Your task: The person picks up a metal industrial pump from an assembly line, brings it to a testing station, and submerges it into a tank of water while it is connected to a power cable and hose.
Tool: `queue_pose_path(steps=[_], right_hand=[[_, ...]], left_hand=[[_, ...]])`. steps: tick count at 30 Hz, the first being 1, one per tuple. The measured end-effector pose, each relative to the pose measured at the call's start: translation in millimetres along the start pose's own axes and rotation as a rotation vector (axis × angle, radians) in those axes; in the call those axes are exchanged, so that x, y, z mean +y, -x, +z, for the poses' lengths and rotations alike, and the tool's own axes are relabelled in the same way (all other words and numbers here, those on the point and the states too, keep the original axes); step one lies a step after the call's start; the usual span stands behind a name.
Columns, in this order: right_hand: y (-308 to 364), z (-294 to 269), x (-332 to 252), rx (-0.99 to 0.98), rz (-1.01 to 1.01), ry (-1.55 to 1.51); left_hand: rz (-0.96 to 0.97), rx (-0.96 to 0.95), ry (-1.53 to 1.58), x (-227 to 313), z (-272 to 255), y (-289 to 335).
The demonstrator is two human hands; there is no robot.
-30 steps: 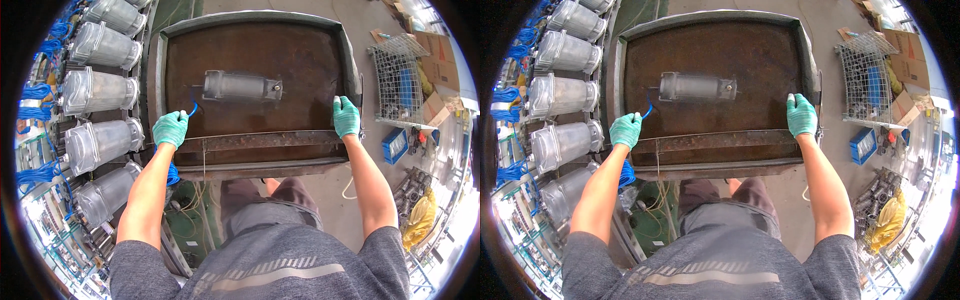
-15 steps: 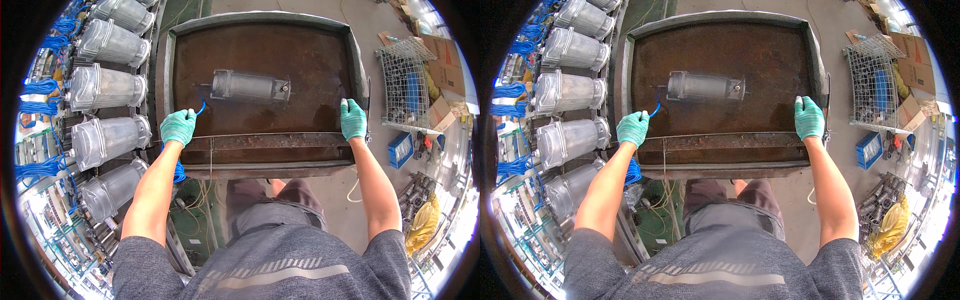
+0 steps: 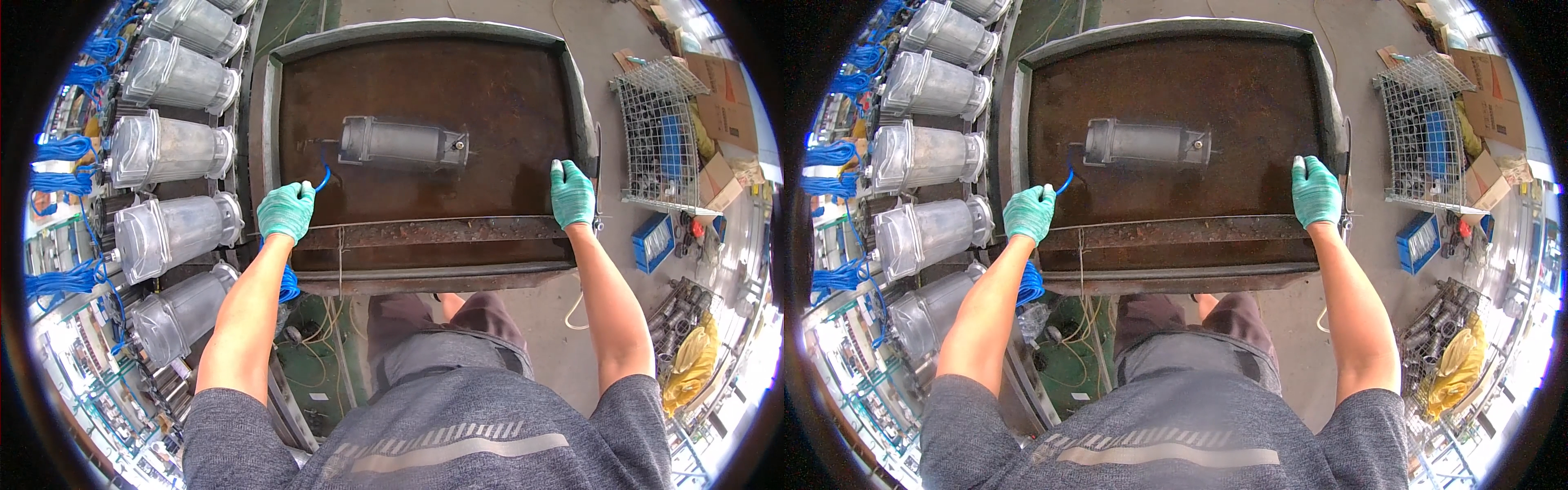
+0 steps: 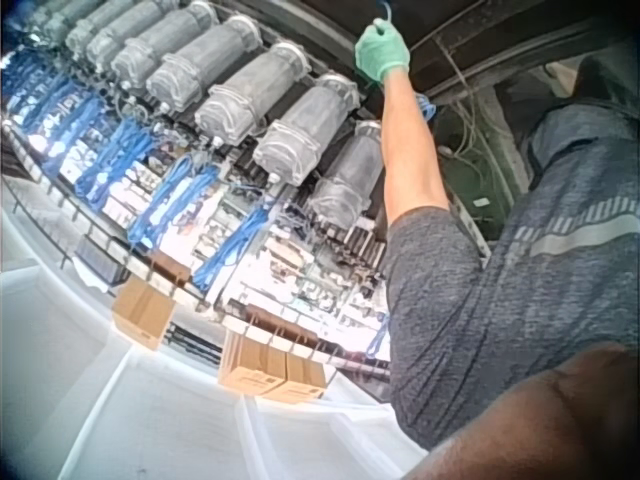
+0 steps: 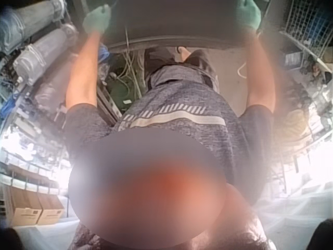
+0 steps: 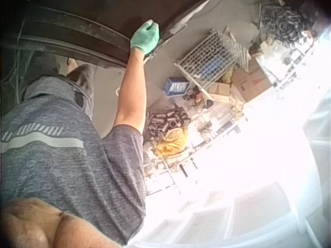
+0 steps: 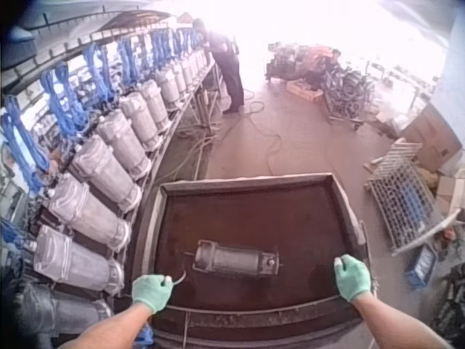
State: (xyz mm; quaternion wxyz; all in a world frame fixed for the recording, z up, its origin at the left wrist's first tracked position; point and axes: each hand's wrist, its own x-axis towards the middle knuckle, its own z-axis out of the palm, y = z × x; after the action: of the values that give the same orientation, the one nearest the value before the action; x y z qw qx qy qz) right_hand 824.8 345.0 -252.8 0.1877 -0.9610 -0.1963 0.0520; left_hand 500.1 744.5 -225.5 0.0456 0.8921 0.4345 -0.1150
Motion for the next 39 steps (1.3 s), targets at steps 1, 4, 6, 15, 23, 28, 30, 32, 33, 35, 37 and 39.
queue_pose_path(steps=[1,4,6,15,23,28,30,32,33,35,37,39], right_hand=[[0.2,0.5,1.3,0.010,-0.008,-0.003],[0.8,-2.6,-5.2,-0.008,0.007,0.006],[0.3,-0.7,-2.4,0.001,-0.001,-0.004],[1.1,-3.4,-2.5,-0.002,0.001,0.006],[1.4,-5.4,-6.0,-0.022,0.009,0.022],[2.8,-8.1,-7.3,-0.020,0.011,0.030],[2.3,-7.2,-7.5,-0.024,0.014,0.034],[3.0,-7.2,-8.0,-0.033,0.022,0.046],[3.5,-7.0,-6.9,-0.030,0.021,0.045],[2.7,-8.1,-6.0,-0.027,0.021,0.031],[1.9,-5.4,-2.3,-0.020,0.020,0.039],[0.7,-5.9,-3.5,-0.023,0.030,0.040]], left_hand=[[0.002,0.003,-0.001,0.4,0.8,-0.6],[-0.005,0.003,0.008,-0.2,0.0,0.9],[-0.011,-0.005,0.004,-0.1,-1.1,1.0],[-0.017,-0.007,0.023,2.7,-2.4,1.4],[-0.046,-0.033,0.040,4.1,-4.2,2.1],[-0.028,-0.015,0.027,2.7,-2.0,1.2],[-0.027,-0.017,0.023,0.9,-0.2,1.3],[-0.025,-0.013,0.025,-0.2,2.3,1.0],[-0.015,-0.001,0.025,1.7,1.2,1.2],[-0.008,0.008,0.002,2.1,2.6,-1.1],[-0.019,0.006,-0.012,3.8,2.7,0.1],[-0.023,0.022,0.007,4.5,2.4,2.1]])
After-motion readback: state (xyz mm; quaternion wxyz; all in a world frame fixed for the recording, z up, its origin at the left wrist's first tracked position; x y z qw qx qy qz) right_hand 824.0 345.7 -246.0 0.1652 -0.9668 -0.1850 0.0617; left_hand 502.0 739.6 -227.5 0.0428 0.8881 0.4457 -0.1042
